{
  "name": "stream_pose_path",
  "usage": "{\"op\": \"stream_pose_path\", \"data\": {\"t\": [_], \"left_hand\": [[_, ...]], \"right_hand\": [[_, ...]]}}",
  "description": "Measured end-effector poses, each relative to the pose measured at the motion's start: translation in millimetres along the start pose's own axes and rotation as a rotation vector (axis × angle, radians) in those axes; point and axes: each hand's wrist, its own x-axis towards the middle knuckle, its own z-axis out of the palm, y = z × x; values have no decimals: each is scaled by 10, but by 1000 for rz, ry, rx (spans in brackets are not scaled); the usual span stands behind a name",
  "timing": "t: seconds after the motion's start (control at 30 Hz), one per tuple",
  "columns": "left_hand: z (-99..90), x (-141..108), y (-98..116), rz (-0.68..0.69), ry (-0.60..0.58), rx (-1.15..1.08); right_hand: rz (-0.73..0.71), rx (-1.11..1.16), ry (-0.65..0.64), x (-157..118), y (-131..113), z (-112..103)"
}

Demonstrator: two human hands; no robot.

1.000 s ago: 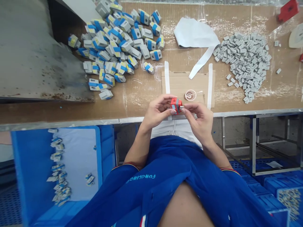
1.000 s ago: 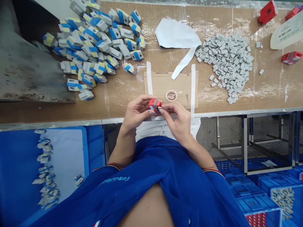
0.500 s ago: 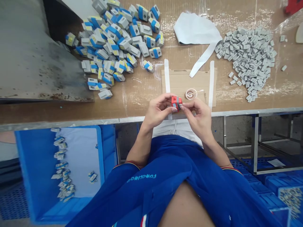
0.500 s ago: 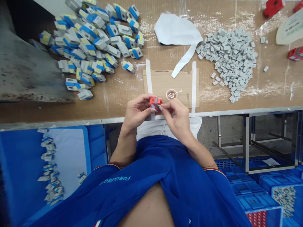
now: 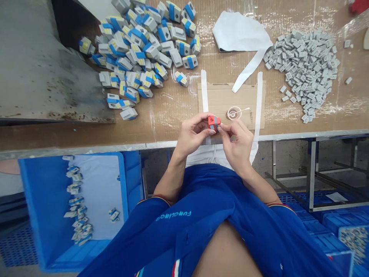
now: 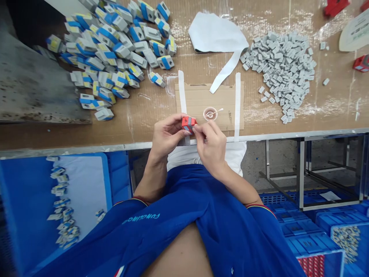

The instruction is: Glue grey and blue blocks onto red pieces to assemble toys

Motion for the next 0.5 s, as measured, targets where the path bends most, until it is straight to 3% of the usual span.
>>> {"op": "stream_pose_path", "data": {"t": [0.23,0.5], "left_hand": [[-26,-4,38,-7,-102,6],[-65,-26,65,5,-187,90]], "right_hand": [[146,239,-246,79,123,-248],[47,107,-295,52,73,-329]]}}
